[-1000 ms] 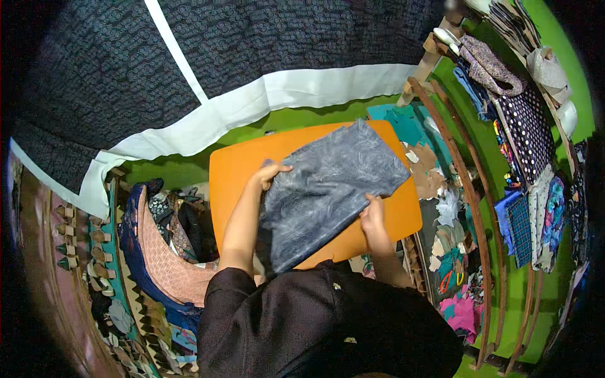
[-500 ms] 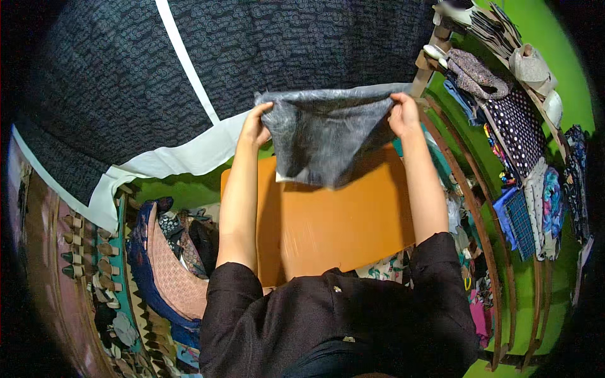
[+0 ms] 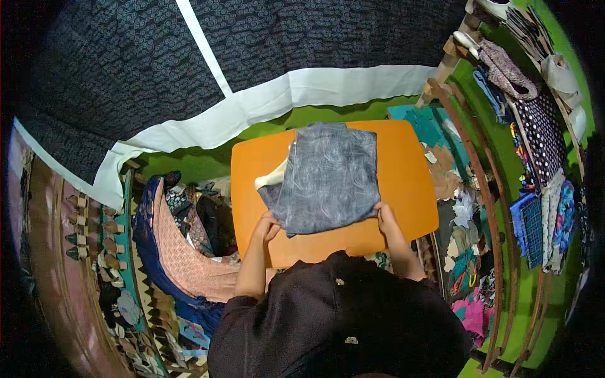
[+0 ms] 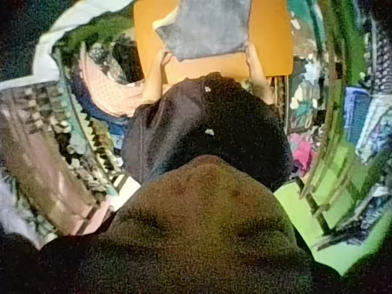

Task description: Folding pieces of floral and patterned fabric on a table.

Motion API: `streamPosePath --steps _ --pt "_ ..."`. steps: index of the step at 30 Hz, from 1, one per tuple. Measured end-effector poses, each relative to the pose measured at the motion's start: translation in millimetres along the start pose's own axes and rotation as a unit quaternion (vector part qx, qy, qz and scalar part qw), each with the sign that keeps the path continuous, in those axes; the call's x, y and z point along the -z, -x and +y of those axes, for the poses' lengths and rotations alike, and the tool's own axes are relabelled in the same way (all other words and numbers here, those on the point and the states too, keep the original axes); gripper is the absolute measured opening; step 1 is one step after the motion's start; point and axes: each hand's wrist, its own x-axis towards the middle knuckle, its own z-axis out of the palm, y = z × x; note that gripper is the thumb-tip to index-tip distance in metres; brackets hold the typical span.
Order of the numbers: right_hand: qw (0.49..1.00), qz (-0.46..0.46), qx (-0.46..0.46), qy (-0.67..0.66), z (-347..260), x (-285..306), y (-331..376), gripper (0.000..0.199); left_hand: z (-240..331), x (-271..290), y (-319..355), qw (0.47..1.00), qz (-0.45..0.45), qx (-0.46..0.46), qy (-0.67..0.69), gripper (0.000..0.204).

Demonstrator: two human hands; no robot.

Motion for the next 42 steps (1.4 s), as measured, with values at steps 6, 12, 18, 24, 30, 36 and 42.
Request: streamPosePath --steps 6,12,18,24,30,36,42 --pt "0.997 -0.063 -0.029 0.042 13 23 1 0.027 34 -81 26 0.983 0.143 -0.02 -0.11 0.043" --pt "0.956 -0.042 0.015 0.291 -29 -11 26 0.037 13 -77 -15 0.733 0.355 -0.025 -0.58 0.067" --pt "0.799 0.126 0.211 0.549 -12 -49 13 0.065 1 -118 -14 0.677 0.347 -0.058 -0.647 0.051" --pt "0.707 0.058 0.342 0.617 -4 -149 36 0.064 -13 -100 -2 0.708 0.37 -0.219 -0.56 0.03" --pt "0.739 -0.091 0.268 0.612 34 -217 28 0.078 -9 -116 9 0.506 0.442 -0.303 -0.676 0.038" --pt "0.692 -0.095 0.173 0.694 55 -226 30 0.079 -23 -105 7 0.499 0.533 -0.158 -0.664 0.077" --pt "0.694 -0.084 0.236 0.675 69 -207 9 0.051 -26 -87 -4 0.466 0.488 -0.031 -0.737 0.058"
